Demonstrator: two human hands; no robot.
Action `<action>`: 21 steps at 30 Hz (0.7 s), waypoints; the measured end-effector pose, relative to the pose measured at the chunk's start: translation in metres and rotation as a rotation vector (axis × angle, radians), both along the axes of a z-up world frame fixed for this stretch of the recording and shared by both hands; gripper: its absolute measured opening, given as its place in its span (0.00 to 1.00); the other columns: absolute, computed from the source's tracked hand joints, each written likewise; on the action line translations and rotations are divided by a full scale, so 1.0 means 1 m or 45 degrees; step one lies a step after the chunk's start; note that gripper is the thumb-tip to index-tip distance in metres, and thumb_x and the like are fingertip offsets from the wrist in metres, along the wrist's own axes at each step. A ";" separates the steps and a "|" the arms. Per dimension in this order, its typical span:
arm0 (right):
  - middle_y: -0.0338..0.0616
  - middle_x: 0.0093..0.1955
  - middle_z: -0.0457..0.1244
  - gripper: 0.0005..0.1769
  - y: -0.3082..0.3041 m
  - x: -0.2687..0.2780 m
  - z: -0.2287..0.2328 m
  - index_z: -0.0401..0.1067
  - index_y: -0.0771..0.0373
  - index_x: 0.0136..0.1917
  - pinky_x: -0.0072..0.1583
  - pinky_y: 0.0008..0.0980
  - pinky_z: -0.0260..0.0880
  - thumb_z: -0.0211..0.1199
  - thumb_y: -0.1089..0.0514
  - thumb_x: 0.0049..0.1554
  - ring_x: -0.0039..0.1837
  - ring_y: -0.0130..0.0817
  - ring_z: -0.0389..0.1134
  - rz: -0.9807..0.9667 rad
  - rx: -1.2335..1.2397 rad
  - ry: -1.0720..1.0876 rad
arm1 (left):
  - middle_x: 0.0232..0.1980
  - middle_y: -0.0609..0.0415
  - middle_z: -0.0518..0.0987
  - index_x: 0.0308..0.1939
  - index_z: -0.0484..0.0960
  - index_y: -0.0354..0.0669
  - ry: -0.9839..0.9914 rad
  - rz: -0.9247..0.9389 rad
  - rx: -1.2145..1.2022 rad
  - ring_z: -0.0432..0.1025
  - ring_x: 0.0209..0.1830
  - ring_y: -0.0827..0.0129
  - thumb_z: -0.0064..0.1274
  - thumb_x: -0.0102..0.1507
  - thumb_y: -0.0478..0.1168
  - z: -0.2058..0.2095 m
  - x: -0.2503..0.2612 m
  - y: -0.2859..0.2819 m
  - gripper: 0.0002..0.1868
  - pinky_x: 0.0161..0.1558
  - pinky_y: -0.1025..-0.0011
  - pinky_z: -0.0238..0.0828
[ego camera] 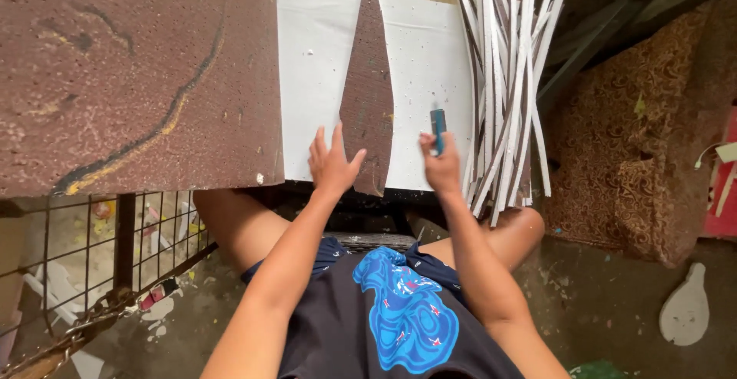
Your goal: Cutting thin strips of material from a larger sheet using a utility knife and a triangular guide.
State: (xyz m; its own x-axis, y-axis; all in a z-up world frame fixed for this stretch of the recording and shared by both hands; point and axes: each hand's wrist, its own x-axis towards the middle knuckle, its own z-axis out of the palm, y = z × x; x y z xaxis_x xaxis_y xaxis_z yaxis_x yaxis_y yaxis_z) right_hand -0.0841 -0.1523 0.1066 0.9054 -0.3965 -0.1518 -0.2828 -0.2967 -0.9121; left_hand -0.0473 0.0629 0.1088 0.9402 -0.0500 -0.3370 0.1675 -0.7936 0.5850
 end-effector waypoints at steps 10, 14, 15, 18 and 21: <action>0.55 0.65 0.67 0.19 0.039 -0.016 -0.061 0.60 0.60 0.48 0.66 0.49 0.67 0.72 0.60 0.54 0.67 0.49 0.67 -0.151 0.282 0.184 | 0.69 0.46 0.54 0.80 0.43 0.41 0.168 0.152 0.059 0.54 0.69 0.47 0.62 0.57 0.66 -0.053 0.055 -0.062 0.62 0.61 0.46 0.64; 0.42 0.53 0.66 0.22 0.026 -0.018 -0.087 0.60 0.58 0.50 0.58 0.36 0.72 0.71 0.70 0.50 0.52 0.32 0.70 -0.342 0.576 0.115 | 0.64 0.47 0.55 0.81 0.42 0.45 0.246 0.228 -0.030 0.55 0.67 0.46 0.54 0.59 0.71 -0.036 0.049 -0.057 0.59 0.59 0.43 0.64; 0.46 0.55 0.64 0.25 0.023 -0.021 -0.091 0.58 0.58 0.52 0.59 0.37 0.73 0.69 0.73 0.51 0.51 0.34 0.72 -0.363 0.729 0.096 | 0.63 0.48 0.55 0.81 0.41 0.47 0.282 0.240 -0.051 0.56 0.67 0.47 0.53 0.59 0.73 -0.030 0.048 -0.055 0.60 0.60 0.43 0.64; 0.47 0.56 0.62 0.26 0.020 -0.040 -0.076 0.56 0.57 0.51 0.60 0.43 0.73 0.69 0.73 0.51 0.56 0.43 0.71 -0.217 0.755 0.042 | 0.66 0.41 0.58 0.81 0.41 0.44 0.197 0.245 -0.135 0.57 0.69 0.43 0.55 0.56 0.76 0.031 0.067 -0.049 0.65 0.61 0.41 0.59; 0.42 0.54 0.64 0.27 0.022 -0.063 -0.082 0.58 0.55 0.50 0.56 0.33 0.74 0.72 0.73 0.49 0.52 0.33 0.71 -0.136 0.772 -0.015 | 0.68 0.34 0.60 0.80 0.42 0.41 -0.044 0.323 -0.202 0.58 0.72 0.33 0.65 0.56 0.68 0.040 0.121 -0.055 0.65 0.64 0.34 0.58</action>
